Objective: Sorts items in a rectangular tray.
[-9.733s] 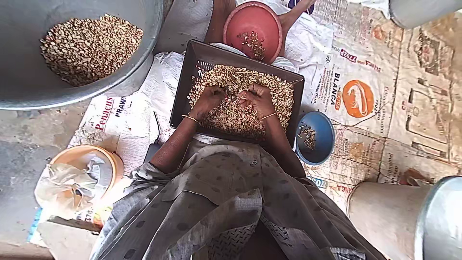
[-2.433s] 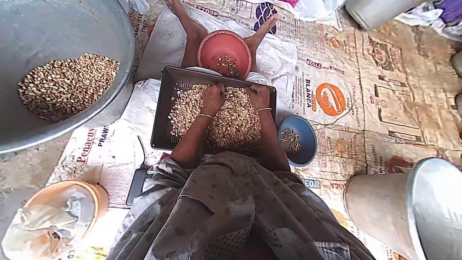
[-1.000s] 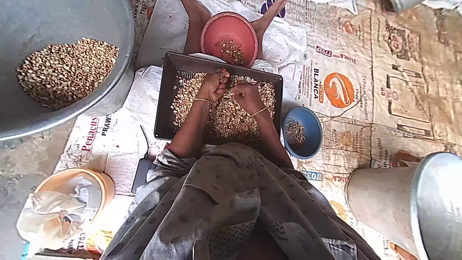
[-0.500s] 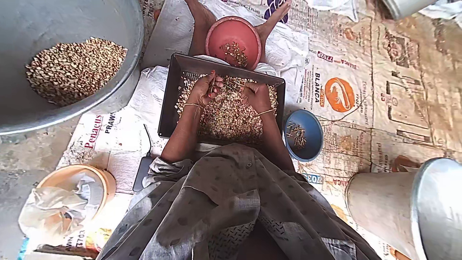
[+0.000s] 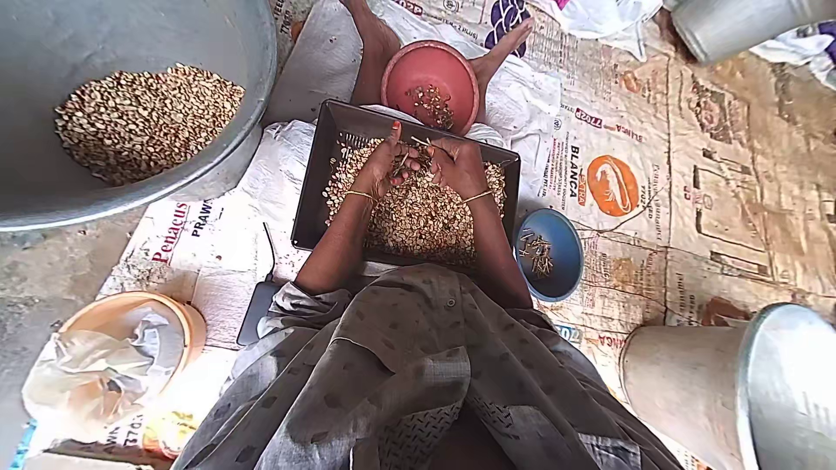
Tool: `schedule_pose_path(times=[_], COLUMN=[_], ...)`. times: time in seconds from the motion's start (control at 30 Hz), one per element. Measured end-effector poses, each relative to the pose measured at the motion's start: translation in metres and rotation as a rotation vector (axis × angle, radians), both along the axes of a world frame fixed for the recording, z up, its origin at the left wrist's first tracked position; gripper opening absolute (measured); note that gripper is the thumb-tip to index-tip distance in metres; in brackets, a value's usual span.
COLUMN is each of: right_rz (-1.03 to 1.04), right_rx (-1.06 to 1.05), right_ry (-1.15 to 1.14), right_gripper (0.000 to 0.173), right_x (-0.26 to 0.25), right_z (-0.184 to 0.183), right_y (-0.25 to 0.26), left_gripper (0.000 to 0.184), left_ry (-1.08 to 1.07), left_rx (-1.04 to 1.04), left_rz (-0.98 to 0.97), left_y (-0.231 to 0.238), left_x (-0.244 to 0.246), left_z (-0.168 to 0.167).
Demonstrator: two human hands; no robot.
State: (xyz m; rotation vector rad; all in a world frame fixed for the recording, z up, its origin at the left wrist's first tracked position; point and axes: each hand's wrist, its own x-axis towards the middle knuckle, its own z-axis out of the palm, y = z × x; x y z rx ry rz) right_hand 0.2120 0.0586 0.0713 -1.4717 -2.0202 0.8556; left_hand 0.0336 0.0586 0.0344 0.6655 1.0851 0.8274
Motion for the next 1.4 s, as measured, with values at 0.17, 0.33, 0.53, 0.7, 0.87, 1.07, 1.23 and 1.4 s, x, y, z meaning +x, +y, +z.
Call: schedule_pose_path(times=[0.17,0.33,0.53,0.7,0.87,1.07,1.23,1.4], right_rz=[-0.061,-0.065,-0.069,-0.191,-0.233,-0.216,-0.185,-0.124], right_rx=[0.187,-0.115,-0.045,-0.164,-0.309,-0.386,-0.389,-0.329], right_ry=[-0.177,-0.589,-0.367,-0.014,0.529,0.631,0.589,0.608], right_gripper=[0.032,0.035,0.024,0.025,0.019,0.014,0.015,0.012], right_x=[-0.019,-0.032,-0.014,0.003,0.014,0.018,0.02,0.021], right_z=[-0.01,-0.023,-0.036,-0.044,-0.043,-0.037,-0.033,-0.028], right_y=[0.025,0.026,0.029,0.032,0.03,0.03,0.026,0.018], left_gripper=[0.053,0.032,0.029,0.041,0.038,0.023,0.019,0.019], left_ry=[-0.236,-0.114,0.463,0.863,1.051,1.091,0.635,0.182], left_rx=[0.012,-0.017,0.238,0.364,0.324,0.353,0.448,0.266], left_rz=[0.157,0.352,0.348,-0.078,-0.341,-0.347,-0.078,0.075], left_y=[0.002,0.008,0.018,0.016,0.009,0.008,0.01,0.004], left_x=[-0.008,-0.02,-0.017,-0.017,-0.014,-0.013,-0.016,-0.011], left_z=[-0.009,-0.01,-0.026,-0.025,-0.015,-0.013,-0.025,-0.01])
